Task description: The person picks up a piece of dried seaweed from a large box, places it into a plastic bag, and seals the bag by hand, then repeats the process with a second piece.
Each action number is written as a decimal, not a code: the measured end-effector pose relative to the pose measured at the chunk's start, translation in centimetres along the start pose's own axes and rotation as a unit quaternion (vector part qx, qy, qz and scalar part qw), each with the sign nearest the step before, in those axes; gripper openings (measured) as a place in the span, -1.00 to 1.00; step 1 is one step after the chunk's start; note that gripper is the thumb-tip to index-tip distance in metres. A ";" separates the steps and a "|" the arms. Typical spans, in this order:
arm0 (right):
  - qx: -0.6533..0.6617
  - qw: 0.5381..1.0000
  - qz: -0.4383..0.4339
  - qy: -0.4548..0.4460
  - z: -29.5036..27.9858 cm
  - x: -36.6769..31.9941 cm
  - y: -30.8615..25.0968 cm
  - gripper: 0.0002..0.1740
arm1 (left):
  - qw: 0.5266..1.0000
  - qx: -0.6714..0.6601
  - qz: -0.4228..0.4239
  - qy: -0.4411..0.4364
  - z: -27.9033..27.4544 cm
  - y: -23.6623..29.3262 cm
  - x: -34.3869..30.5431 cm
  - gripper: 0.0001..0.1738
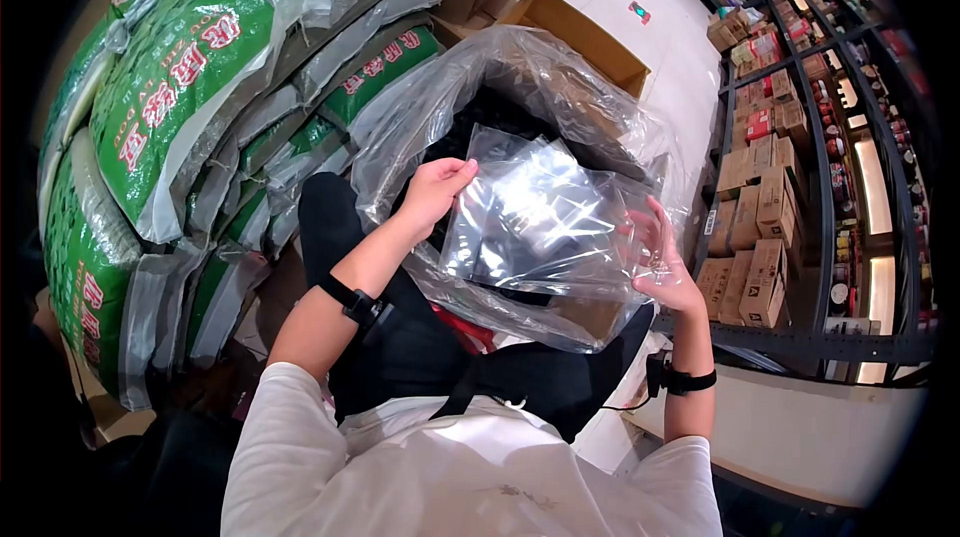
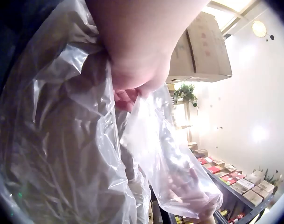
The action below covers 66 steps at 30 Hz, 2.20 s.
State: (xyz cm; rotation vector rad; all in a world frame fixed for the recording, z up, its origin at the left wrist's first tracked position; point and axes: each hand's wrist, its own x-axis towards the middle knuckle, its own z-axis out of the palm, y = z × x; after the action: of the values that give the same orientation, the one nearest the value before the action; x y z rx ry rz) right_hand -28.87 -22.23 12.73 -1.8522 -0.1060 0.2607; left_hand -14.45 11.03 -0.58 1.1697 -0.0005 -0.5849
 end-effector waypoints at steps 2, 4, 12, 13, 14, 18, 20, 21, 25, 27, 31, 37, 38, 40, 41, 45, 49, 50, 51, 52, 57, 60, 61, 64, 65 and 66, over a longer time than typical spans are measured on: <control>-0.033 0.999 0.025 -0.020 0.3 0.1 -1.0 0.40 | 1.000 -0.006 -0.007 0.003 -0.3 -0.4 0.3 -0.69; -0.052 0.998 0.035 -0.011 0.9 -0.1 -2.1 0.45 | 1.000 -0.008 -0.015 0.002 -0.5 -0.4 0.4 -0.68; -0.043 0.997 0.071 -0.003 1.6 -0.1 -4.8 0.16 | 0.998 -0.030 -0.054 0.024 -0.9 0.0 0.3 -0.72; -0.193 0.981 0.005 -0.024 1.2 0.1 -4.7 0.03 | 0.997 -0.037 -0.064 0.025 -1.0 -0.1 0.4 -0.74; -0.337 0.938 -0.063 -0.046 1.2 0.3 -4.8 -0.09 | 0.997 -0.037 -0.063 0.026 -0.8 -0.2 0.5 -0.74; -0.495 0.847 -0.191 -0.021 3.6 -0.4 -8.4 -0.14 | 0.992 -0.060 -0.093 0.054 -0.6 -0.1 -0.2 -0.75; -0.507 0.838 -0.201 -0.035 3.7 -0.7 -8.3 0.00 | 0.992 -0.034 -0.122 0.010 -0.7 0.1 -0.2 -0.75; -0.468 0.865 -0.178 -0.036 3.8 -0.9 -8.3 0.06 | 0.988 -0.033 -0.151 -0.019 -1.3 -0.2 0.0 -0.74; -0.459 0.879 -0.128 -0.026 2.8 -1.4 -8.8 0.26 | 0.993 -0.023 -0.103 -0.042 0.4 1.4 -1.1 -0.63; -0.449 0.885 -0.126 -0.002 2.1 -1.7 -8.2 0.28 | 0.995 -0.037 -0.082 -0.049 0.6 1.8 -1.8 -0.61; -0.426 0.899 -0.098 0.000 1.5 -2.1 -7.6 0.30 | 0.995 -0.029 -0.073 -0.061 -1.2 1.7 -1.5 -0.60; -0.447 0.885 -0.129 0.002 1.9 -2.7 -7.3 0.25 | 0.996 0.049 -0.043 -0.065 -1.1 2.1 -2.0 -0.68; -0.458 0.880 -0.125 0.004 2.0 -2.8 -7.5 0.24 | 0.996 0.051 -0.042 -0.063 -0.9 2.2 -2.0 -0.68; -0.467 0.875 -0.123 0.007 2.1 -2.9 -7.9 0.22 | 0.990 0.139 -0.005 -0.024 -0.4 2.4 -2.3 -0.74; -0.472 0.873 -0.120 0.007 2.1 -3.0 -8.0 0.20 | 0.987 0.162 0.010 0.001 -0.3 2.5 -2.4 -0.78; -0.476 0.876 -0.080 0.001 2.1 -3.1 -7.8 0.15 | 0.875 0.471 0.110 0.004 -0.2 4.0 -3.1 -0.76; -0.466 0.880 -0.093 0.011 1.6 -3.1 -6.7 0.20 | 0.904 0.391 0.171 0.034 0.2 3.3 -2.9 -0.71; -0.432 0.891 -0.127 0.046 0.7 -3.0 -6.2 0.23 | 0.925 0.331 0.169 0.079 0.3 3.4 -2.8 -0.68; -0.397 0.900 -0.160 0.081 -0.3 -3.1 -5.8 0.26 | 0.941 0.269 0.166 0.122 0.3 3.5 -2.6 -0.65; -0.307 0.928 -0.154 0.145 -0.9 -3.3 -5.8 0.27 | 0.958 0.205 0.155 0.128 -0.5 3.5 -2.2 -0.59; 0.155 0.980 0.026 0.120 -0.1 -2.3 0.7 0.09 | 0.974 0.094 0.108 0.178 -2.7 2.4 -1.4 -0.59; -0.185 0.975 0.116 0.048 1.8 -2.8 8.0 0.03 | 0.978 0.096 0.094 0.163 -3.4 0.8 -0.9 -0.59; -0.187 0.975 0.114 0.046 1.4 -2.5 7.3 0.03 | 0.973 0.123 0.108 0.161 -3.4 0.6 -1.0 -0.59; 0.531 0.846 -0.008 0.054 1.0 -1.9 0.7 -0.06 | 0.968 0.153 0.126 0.151 -3.8 -0.6 -1.4 -0.59; 0.581 0.811 0.029 0.063 1.5 -1.6 0.8 -0.07 | 0.969 0.151 0.122 0.154 -3.7 -0.4 -1.2 -0.58; 0.628 0.772 0.063 0.071 1.8 -1.4 1.1 -0.07 | 0.969 0.148 0.121 0.155 -3.5 -0.1 -0.9 -0.58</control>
State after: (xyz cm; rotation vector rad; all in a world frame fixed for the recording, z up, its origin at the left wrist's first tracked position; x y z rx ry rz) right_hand -30.69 -21.21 11.34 -0.5154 0.2589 0.1940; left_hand -14.26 14.45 -1.84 1.5182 0.0372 -0.1841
